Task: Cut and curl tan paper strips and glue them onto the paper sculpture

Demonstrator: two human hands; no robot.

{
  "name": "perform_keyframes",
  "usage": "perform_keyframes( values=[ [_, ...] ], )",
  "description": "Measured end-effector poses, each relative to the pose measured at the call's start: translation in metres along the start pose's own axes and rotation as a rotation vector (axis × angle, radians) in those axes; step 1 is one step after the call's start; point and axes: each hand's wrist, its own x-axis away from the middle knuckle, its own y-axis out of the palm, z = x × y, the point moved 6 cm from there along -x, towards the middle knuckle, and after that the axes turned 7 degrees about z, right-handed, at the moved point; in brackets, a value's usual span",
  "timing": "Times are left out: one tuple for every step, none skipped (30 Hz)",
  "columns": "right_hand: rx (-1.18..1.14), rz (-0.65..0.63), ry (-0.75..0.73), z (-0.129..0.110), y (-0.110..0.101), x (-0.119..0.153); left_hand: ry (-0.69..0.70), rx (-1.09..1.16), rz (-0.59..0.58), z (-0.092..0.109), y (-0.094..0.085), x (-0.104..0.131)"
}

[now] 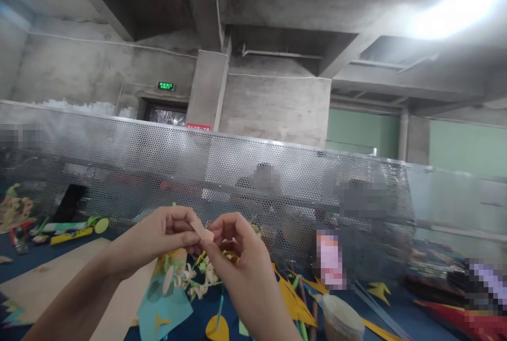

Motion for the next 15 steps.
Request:
perform_keyframes(
  values=[
    [-0.021, 0.004, 0.008, 0.001, 0.000, 0.000, 0.003, -0.019, -0.011, 0.001, 0.000, 0.001],
    [-0.036, 0.008, 0.009, 0.002, -0.001, -0.001, 0.006, -0.038, -0.027, 0.001, 0.001, 0.001],
    [-0.048, 0.011, 0.009, 0.003, -0.001, -0.001, 0.009, -0.056, -0.039, 0.001, 0.002, 0.002],
    [-0.059, 0.012, 0.011, 0.004, -0.002, -0.002, 0.010, -0.070, -0.046, 0.001, 0.002, 0.001],
    [-0.069, 0.009, 0.017, 0.005, -0.002, -0.002, 0.011, -0.081, -0.044, 0.000, 0.002, 0.001],
    [-0.074, 0.001, 0.026, 0.006, -0.002, -0.002, 0.018, -0.088, -0.032, 0.001, 0.002, 0.001],
    [-0.075, -0.016, 0.041, 0.007, -0.002, -0.002, 0.028, -0.094, -0.017, 0.001, 0.002, 0.000],
    [-0.077, -0.042, 0.060, 0.009, -0.002, -0.001, 0.039, -0.103, -0.001, 0.001, 0.002, -0.001],
    [-0.077, -0.075, 0.083, 0.010, -0.001, -0.001, 0.048, -0.118, 0.012, 0.002, 0.002, -0.001],
    [-0.073, -0.106, 0.103, 0.011, -0.001, -0.001, 0.053, -0.137, 0.019, 0.002, 0.002, -0.001],
    [-0.063, -0.127, 0.119, 0.012, 0.000, 0.000, 0.057, -0.159, 0.024, 0.003, 0.003, -0.001],
    [-0.049, -0.137, 0.129, 0.013, 0.000, -0.001, 0.057, -0.178, 0.024, 0.003, 0.004, -0.001],
    [-0.036, -0.136, 0.135, 0.014, -0.001, -0.001, 0.057, -0.191, 0.025, 0.003, 0.006, -0.001],
    [-0.021, -0.125, 0.137, 0.014, -0.001, -0.002, 0.056, -0.201, 0.026, 0.003, 0.007, 0.000],
    [-0.004, -0.103, 0.134, 0.014, -0.001, -0.003, 0.054, -0.207, 0.026, 0.004, 0.009, 0.000]
  ],
)
